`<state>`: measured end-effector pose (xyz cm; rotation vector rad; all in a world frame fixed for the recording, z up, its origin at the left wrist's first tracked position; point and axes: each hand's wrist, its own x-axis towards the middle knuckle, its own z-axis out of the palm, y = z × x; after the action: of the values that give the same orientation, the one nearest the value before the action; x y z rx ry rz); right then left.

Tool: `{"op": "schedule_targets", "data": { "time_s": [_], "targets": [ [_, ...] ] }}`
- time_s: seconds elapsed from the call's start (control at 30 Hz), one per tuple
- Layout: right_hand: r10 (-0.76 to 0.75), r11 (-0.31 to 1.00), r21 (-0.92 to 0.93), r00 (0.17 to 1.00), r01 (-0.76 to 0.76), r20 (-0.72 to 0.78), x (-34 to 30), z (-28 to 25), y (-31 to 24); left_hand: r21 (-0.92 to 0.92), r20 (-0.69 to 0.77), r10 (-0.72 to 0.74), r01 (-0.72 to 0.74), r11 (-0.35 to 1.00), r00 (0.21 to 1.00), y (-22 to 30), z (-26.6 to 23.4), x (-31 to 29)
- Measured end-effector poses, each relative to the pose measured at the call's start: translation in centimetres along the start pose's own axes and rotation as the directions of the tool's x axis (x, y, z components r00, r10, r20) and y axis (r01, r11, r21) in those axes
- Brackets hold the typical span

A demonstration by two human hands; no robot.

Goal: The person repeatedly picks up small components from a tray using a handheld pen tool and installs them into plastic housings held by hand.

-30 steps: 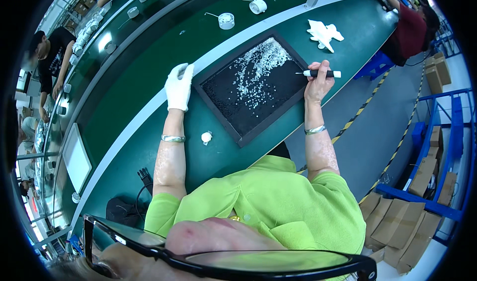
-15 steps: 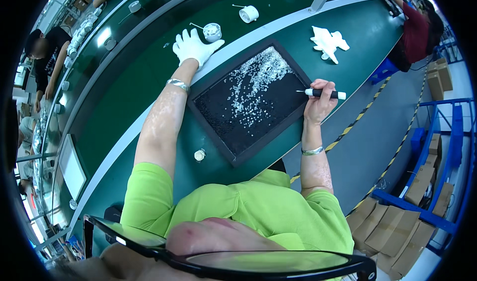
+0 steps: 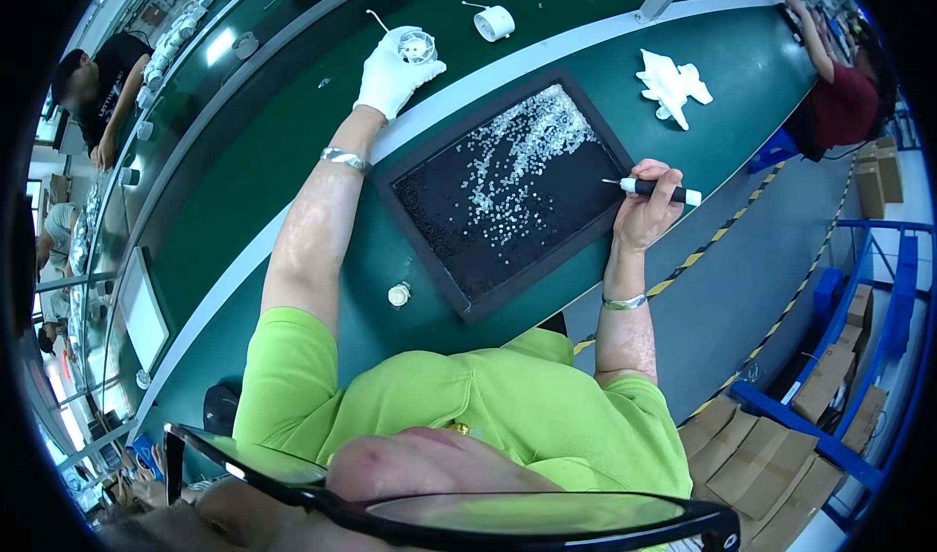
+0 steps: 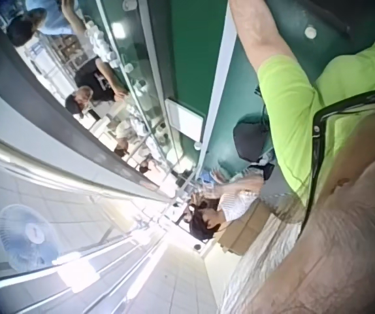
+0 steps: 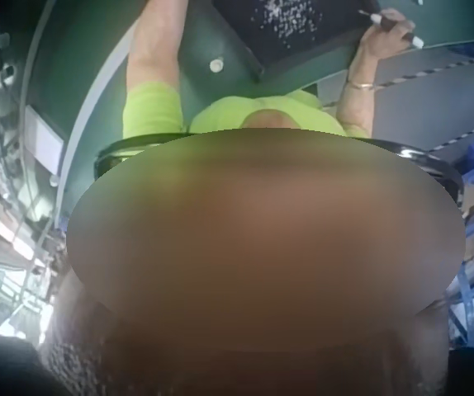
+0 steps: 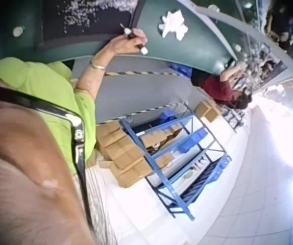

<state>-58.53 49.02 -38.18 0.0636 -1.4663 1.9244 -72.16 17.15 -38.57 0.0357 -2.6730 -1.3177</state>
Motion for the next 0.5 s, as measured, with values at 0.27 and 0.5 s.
{"op": "schedule_targets", "data": {
  "time_s": [0.27,0.5],
  "targets": [
    [0.044,0.999,0.022,0.999,-0.045,0.020,0.1,-0.4,-0.5,-0.288,-0.032,0.026,-0.034,0.957,0.999,4.1,-6.8,-16.2],
    [0.178,0.982,0.060,0.983,-0.180,0.034,1.4,0.0,-0.8,-0.186,-0.056,0.110,-0.119,0.975,0.992,1.7,-7.1,-25.9]
  ]
}}
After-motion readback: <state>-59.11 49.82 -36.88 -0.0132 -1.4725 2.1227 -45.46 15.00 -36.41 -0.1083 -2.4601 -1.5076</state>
